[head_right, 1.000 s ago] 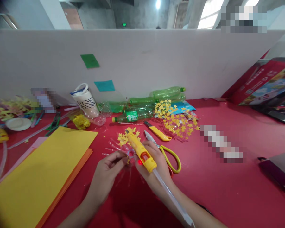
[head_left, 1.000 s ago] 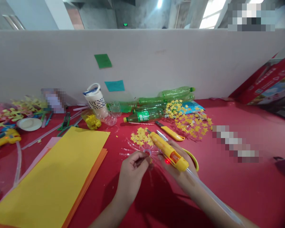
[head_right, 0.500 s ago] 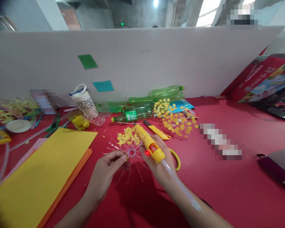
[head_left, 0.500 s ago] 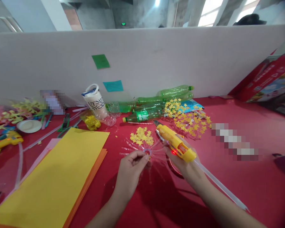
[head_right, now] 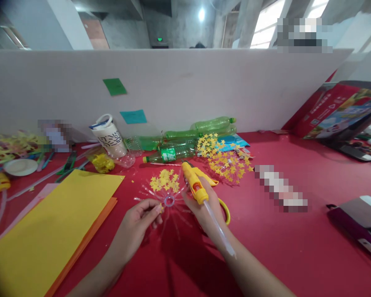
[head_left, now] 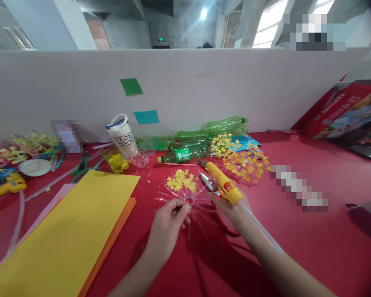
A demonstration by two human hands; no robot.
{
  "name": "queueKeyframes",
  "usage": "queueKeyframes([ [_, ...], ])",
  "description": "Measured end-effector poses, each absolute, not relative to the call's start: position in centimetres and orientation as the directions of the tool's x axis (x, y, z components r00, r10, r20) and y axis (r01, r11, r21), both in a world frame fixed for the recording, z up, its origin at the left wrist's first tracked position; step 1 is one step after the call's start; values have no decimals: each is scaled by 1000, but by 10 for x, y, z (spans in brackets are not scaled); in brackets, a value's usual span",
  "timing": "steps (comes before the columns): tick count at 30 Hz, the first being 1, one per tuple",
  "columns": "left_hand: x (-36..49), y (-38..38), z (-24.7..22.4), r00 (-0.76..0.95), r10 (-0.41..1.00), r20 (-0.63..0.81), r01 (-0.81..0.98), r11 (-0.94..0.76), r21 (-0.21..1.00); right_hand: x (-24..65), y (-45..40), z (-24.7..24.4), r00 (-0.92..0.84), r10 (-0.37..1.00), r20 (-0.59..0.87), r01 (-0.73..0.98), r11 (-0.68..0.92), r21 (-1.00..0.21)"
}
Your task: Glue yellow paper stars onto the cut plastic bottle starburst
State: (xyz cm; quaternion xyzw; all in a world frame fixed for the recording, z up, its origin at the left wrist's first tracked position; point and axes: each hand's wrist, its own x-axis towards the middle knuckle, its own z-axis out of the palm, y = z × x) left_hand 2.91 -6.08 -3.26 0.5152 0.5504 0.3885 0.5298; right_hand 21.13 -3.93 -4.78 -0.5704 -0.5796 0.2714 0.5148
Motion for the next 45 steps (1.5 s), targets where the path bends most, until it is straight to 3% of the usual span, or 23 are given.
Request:
queueKeyframes([
  [6,30,-60,-27,120,972,-204,108,192,975,213,-35,-58,145,966,215,308,162,-937],
  [19,28,-57,-38,118,967,-224,-59,232,971,211,-35,-55,104,975,196,348,149,-926],
  [30,27,-63,-40,84,996,-6,103,-3,995,211,-36,-55,96,979,181,324,141,-935],
  [45,25,-54,-38,95,988,-120,64,114,991,211,-34,-58,134,973,190,313,141,-939],
])
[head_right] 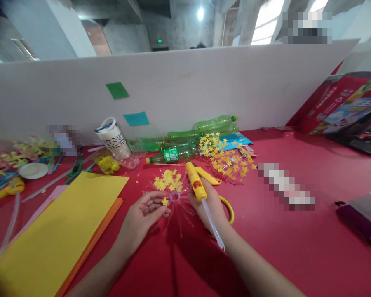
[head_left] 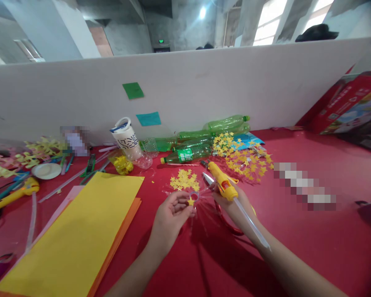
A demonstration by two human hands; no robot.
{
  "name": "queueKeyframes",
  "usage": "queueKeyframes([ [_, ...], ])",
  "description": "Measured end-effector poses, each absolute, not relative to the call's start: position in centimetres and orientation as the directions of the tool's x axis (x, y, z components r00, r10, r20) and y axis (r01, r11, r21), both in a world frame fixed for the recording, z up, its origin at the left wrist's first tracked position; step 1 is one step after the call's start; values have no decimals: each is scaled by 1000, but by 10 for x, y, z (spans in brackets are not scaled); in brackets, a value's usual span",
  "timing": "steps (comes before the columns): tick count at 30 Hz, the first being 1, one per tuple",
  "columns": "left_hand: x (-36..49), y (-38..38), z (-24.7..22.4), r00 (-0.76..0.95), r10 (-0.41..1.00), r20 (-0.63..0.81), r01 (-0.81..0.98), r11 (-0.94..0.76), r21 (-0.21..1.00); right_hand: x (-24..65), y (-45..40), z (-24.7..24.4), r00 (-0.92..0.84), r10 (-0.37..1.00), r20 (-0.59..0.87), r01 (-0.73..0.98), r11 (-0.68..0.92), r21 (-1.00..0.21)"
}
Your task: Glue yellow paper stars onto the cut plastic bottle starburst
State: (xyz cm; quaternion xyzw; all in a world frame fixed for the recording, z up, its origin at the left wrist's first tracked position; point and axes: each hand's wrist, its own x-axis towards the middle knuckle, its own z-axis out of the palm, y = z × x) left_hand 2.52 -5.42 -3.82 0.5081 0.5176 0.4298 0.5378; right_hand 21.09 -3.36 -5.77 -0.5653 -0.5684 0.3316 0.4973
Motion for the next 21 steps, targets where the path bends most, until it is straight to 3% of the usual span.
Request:
queueKeyframes([
  [13,21,-52,-23,58,993,-102,1,103,995,216,-29,-66,69,987,142,252,121,-960],
  [21,5,-54,-19,61,993,-103,141,94,986,221,-32,-53,40,996,79,241,67,-968],
])
